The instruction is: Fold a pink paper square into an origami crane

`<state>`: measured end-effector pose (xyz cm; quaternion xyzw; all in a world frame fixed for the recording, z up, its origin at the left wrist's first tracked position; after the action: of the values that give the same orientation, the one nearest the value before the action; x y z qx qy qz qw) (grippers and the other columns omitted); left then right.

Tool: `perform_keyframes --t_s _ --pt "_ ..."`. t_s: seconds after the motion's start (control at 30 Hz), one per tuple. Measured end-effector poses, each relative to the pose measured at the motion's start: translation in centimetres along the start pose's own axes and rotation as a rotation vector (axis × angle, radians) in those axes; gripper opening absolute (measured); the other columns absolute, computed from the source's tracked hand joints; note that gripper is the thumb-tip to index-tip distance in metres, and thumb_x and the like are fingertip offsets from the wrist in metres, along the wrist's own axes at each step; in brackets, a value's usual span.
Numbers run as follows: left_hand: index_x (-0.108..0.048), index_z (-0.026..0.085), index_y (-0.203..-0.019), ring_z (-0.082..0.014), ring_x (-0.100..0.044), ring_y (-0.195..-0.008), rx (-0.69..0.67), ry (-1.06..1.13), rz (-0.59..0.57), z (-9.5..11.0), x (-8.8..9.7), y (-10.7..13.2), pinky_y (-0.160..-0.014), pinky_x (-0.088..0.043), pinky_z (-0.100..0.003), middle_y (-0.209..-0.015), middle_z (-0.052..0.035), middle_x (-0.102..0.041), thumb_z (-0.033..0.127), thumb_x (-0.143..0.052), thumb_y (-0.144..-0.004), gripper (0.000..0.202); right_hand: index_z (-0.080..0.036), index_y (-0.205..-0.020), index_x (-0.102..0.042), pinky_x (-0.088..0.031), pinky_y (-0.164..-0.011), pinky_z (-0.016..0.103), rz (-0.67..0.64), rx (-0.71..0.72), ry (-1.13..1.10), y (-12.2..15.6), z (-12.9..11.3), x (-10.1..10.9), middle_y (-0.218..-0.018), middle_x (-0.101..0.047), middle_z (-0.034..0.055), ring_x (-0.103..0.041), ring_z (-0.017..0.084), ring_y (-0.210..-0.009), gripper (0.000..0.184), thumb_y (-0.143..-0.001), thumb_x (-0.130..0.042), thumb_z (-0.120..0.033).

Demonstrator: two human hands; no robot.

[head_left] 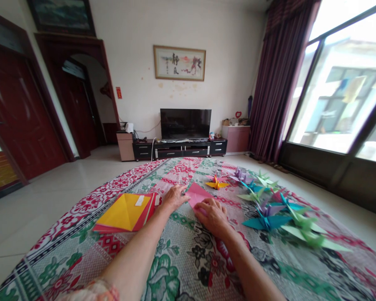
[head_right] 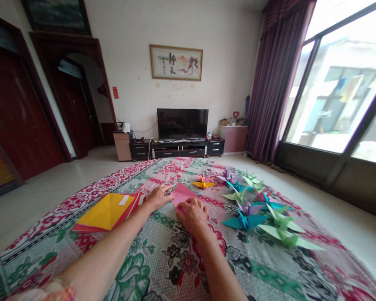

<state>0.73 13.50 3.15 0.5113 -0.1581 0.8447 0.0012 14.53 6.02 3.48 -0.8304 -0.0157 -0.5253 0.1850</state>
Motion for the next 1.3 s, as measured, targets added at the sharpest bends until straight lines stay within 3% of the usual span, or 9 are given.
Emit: perform_keyframes --t_s 0.3,0.57,0.77,0.93,1.03,1.1,1.3 --pt "-0.058 0.025 -0.109 -0.0167 -0.057 -0.087 0.027 -0.094 0.027 -0.9 0.7 -1.0 -0.075 -0.042 -0.023 -0.093 -0.0027 -0.062 0.043 -0.06 -0.07 0.043 -0.036 -0.095 -0.062 -0.029 -0.08 0.039 0.022 0.019 0.006 0.0 0.1 -0.1 -0.108 -0.055 0.0023 -0.044 0.023 -0.099 0.023 -0.081 -0.046 -0.043" --pt "-0.06 0.02 -0.106 -0.0191 -0.059 -0.094 0.136 -0.177 0.093 -1.5 1.2 -1.2 -0.077 -0.042 -0.024 -0.097 -0.0079 -0.066 0.038 -0.054 -0.076 0.036 -0.037 -0.095 -0.062 -0.029 -0.08 0.039 0.058 0.03 0.005 -0.1 0.3 -0.2 -0.107 -0.055 0.0014 -0.045 0.023 -0.098 0.021 -0.08 -0.047 -0.044" --pt "-0.06 0.02 -0.108 -0.0196 -0.059 -0.093 0.24 -0.207 0.129 -1.3 2.0 -0.7 -0.078 -0.042 -0.027 -0.098 -0.0095 -0.066 0.024 -0.044 -0.081 0.032 -0.038 -0.093 -0.063 -0.03 -0.081 0.04 0.046 0.003 -0.022 -0.2 0.4 -0.2 -0.107 -0.056 0.0012 -0.045 0.023 -0.1 0.021 -0.078 -0.05 -0.044" --pt "-0.065 0.023 -0.095 -0.0159 -0.057 -0.09 -0.043 -0.138 0.077 3.5 1.3 1.3 -0.081 -0.042 -0.025 -0.095 -0.0047 -0.064 0.029 -0.046 -0.08 0.026 -0.033 -0.093 -0.065 -0.032 -0.083 0.036 0.039 -0.039 -0.068 -0.6 0.9 0.3 -0.104 -0.057 0.0018 -0.048 0.021 -0.099 0.023 -0.079 -0.047 -0.034" --pt "-0.067 0.022 -0.085 -0.0171 -0.055 -0.088 -0.138 -0.149 0.053 5.2 0.3 2.9 -0.082 -0.041 -0.027 -0.089 -0.0049 -0.062 0.036 -0.046 -0.079 0.026 -0.025 -0.097 -0.064 -0.035 -0.084 0.031 0.218 -0.162 -0.072 -0.8 2.8 2.6 -0.106 -0.057 0.0049 -0.05 0.019 -0.1 0.031 -0.079 -0.038 -0.019" --pt "-0.067 0.021 -0.082 -0.018 -0.054 -0.091 -0.195 -0.16 0.066 5.9 0.1 3.6 -0.086 -0.04 -0.029 -0.089 -0.005 -0.061 0.037 -0.048 -0.078 0.025 -0.023 -0.1 -0.062 -0.035 -0.085 0.032 0.272 -0.234 -0.044 -0.7 4.0 3.4 -0.114 -0.053 0.0061 -0.049 0.021 -0.104 0.032 -0.079 -0.039 -0.018" --pt "-0.067 0.021 -0.083 -0.0163 -0.054 -0.088 -0.346 -0.121 0.082 7.1 0.0 4.4 -0.085 -0.041 -0.028 -0.091 -0.004 -0.06 0.028 -0.049 -0.08 0.019 -0.023 -0.112 -0.055 -0.036 -0.084 0.045 0.109 -0.332 0.072 -0.9 5.6 2.5 -0.11 -0.058 0.0099 -0.052 0.029 -0.102 0.038 -0.08 -0.035 -0.022"
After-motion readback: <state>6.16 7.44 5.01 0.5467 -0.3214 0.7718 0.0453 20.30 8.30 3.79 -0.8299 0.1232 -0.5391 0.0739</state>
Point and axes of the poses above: each hand's wrist, its own y-axis away from the middle knuckle, its own x-axis out of the back of the hand, z = x × y, the point moved 10 cm from there along -y, towards the middle knuckle
